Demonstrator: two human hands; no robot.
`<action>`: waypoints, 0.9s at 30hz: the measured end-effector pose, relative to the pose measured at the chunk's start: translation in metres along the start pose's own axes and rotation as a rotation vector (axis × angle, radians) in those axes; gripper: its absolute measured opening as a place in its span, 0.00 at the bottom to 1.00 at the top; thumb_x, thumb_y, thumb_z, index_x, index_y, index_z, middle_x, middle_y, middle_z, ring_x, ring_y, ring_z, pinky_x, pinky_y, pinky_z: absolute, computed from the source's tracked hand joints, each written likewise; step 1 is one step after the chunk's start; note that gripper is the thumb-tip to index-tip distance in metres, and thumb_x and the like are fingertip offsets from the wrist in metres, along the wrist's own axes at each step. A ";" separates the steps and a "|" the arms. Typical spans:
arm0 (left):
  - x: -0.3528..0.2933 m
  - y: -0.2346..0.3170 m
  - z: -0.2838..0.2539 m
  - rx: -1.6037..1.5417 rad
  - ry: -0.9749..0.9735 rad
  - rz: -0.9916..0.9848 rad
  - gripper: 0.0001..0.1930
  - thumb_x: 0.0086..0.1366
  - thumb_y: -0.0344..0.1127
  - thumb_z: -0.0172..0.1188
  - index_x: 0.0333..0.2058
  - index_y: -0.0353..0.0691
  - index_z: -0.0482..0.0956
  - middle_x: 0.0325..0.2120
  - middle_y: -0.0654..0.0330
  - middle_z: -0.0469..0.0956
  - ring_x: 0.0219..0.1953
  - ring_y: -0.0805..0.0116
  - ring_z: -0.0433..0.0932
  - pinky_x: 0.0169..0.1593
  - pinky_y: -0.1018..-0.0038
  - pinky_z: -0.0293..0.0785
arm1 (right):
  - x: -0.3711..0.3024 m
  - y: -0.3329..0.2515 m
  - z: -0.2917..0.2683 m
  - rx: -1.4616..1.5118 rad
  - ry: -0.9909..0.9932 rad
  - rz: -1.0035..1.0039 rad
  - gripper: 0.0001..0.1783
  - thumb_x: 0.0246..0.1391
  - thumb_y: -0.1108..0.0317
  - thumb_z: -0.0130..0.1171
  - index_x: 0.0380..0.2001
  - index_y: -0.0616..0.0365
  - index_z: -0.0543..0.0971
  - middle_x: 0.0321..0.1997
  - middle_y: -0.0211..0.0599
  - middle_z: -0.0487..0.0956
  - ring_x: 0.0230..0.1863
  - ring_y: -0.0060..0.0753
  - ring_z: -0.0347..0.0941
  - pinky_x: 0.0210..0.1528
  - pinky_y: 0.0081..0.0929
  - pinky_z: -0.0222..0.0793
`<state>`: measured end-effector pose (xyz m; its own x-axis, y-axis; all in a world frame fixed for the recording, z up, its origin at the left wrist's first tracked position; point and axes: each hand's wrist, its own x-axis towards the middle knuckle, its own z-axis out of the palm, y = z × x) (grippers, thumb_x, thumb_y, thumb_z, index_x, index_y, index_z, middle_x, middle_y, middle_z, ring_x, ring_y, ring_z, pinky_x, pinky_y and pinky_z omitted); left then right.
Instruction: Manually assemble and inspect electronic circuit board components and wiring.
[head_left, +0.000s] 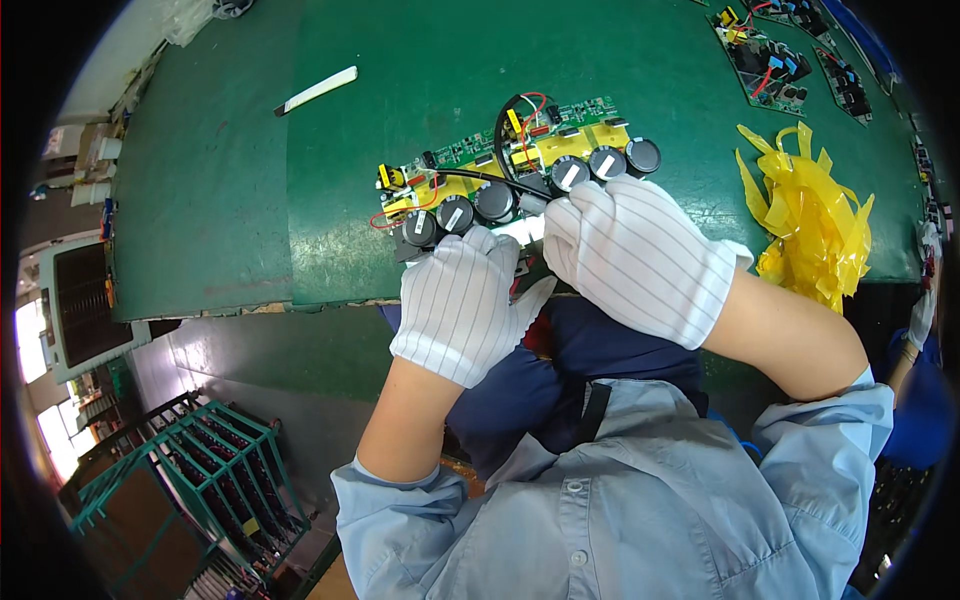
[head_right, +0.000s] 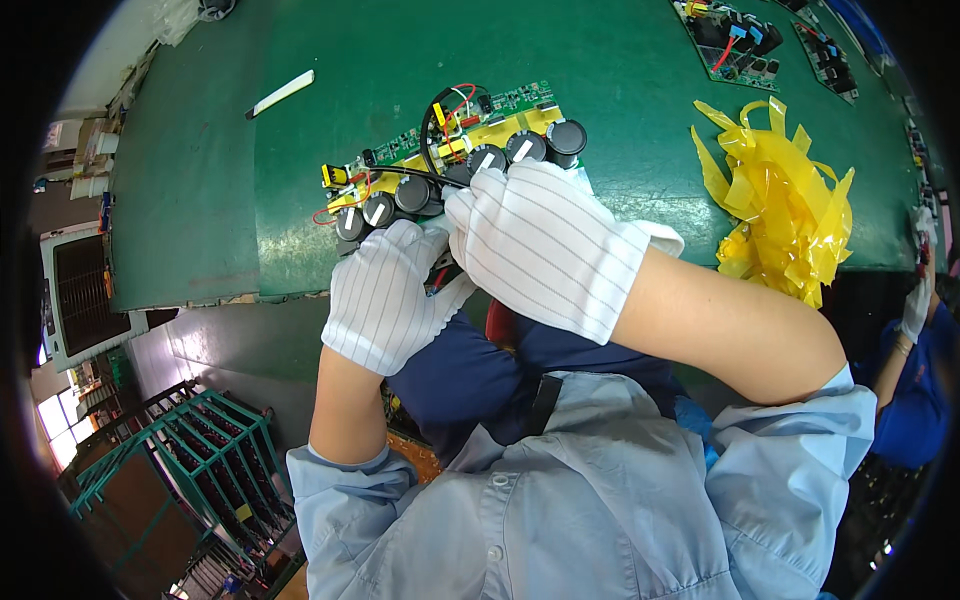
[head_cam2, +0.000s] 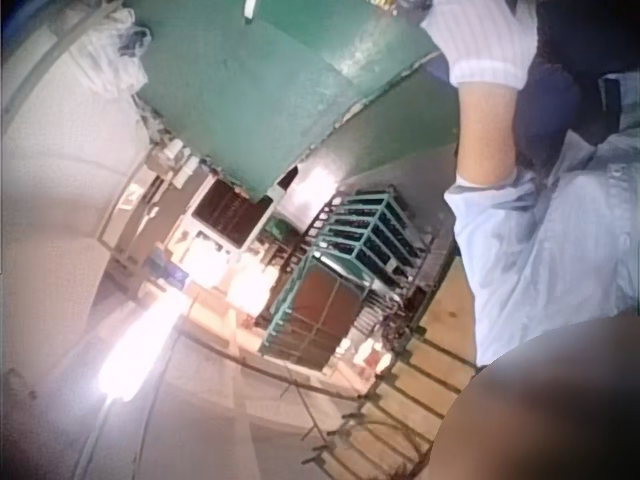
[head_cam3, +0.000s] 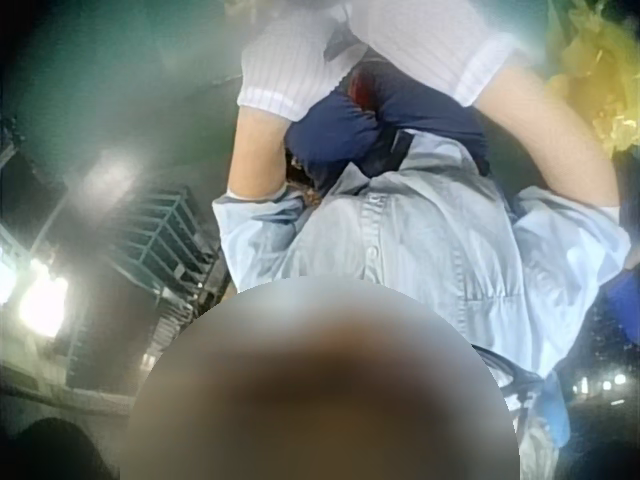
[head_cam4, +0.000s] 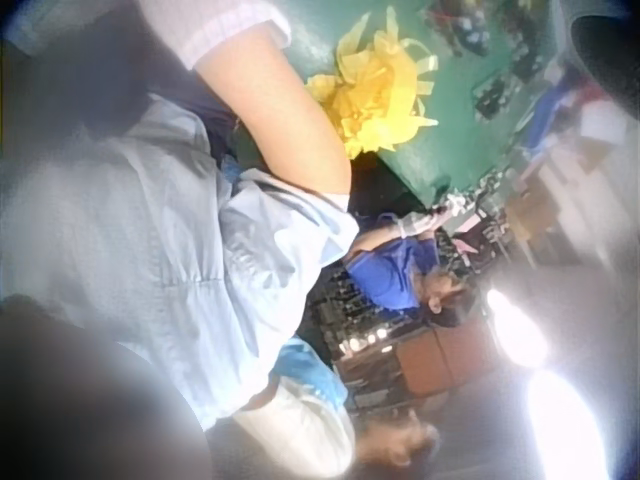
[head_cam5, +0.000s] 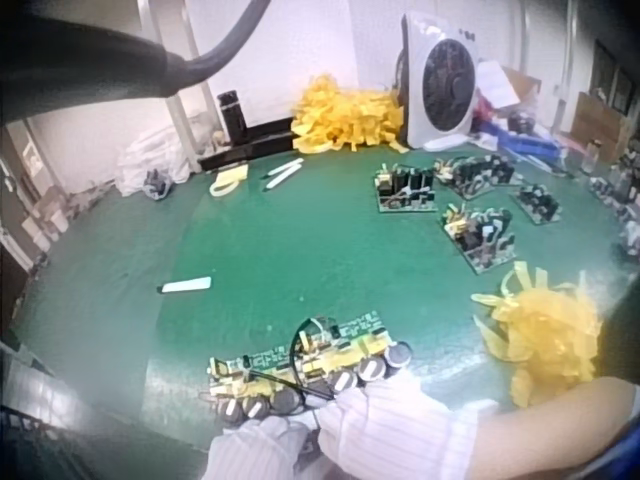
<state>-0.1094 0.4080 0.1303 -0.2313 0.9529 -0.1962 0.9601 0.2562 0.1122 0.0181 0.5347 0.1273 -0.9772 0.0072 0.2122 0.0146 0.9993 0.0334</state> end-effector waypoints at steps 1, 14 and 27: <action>0.000 0.000 0.001 0.000 0.000 0.003 0.20 0.54 0.55 0.59 0.30 0.42 0.79 0.28 0.57 0.75 0.33 0.60 0.77 0.30 0.62 0.73 | 0.000 0.000 -0.001 -0.028 0.004 -0.008 0.06 0.42 0.66 0.55 0.23 0.56 0.74 0.25 0.30 0.68 0.31 0.27 0.68 0.27 0.25 0.62; -0.004 -0.005 0.009 -0.030 0.076 0.053 0.20 0.55 0.55 0.59 0.30 0.41 0.78 0.28 0.56 0.74 0.31 0.59 0.77 0.31 0.63 0.74 | 0.001 0.009 -0.021 -0.044 -0.126 0.000 0.12 0.44 0.67 0.53 0.34 0.58 0.75 0.26 0.32 0.70 0.28 0.29 0.69 0.23 0.25 0.63; -0.002 -0.010 0.028 -0.034 0.290 0.150 0.19 0.53 0.52 0.62 0.30 0.40 0.77 0.27 0.57 0.74 0.30 0.61 0.76 0.29 0.65 0.73 | -0.021 -0.034 0.022 -0.042 0.183 0.430 0.15 0.43 0.70 0.54 0.38 0.60 0.72 0.34 0.42 0.74 0.28 0.33 0.73 0.23 0.27 0.68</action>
<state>-0.1142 0.3985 0.1026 -0.1273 0.9858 0.1099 0.9823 0.1099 0.1519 0.0339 0.5013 0.1000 -0.8271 0.4101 0.3843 0.4222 0.9047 -0.0568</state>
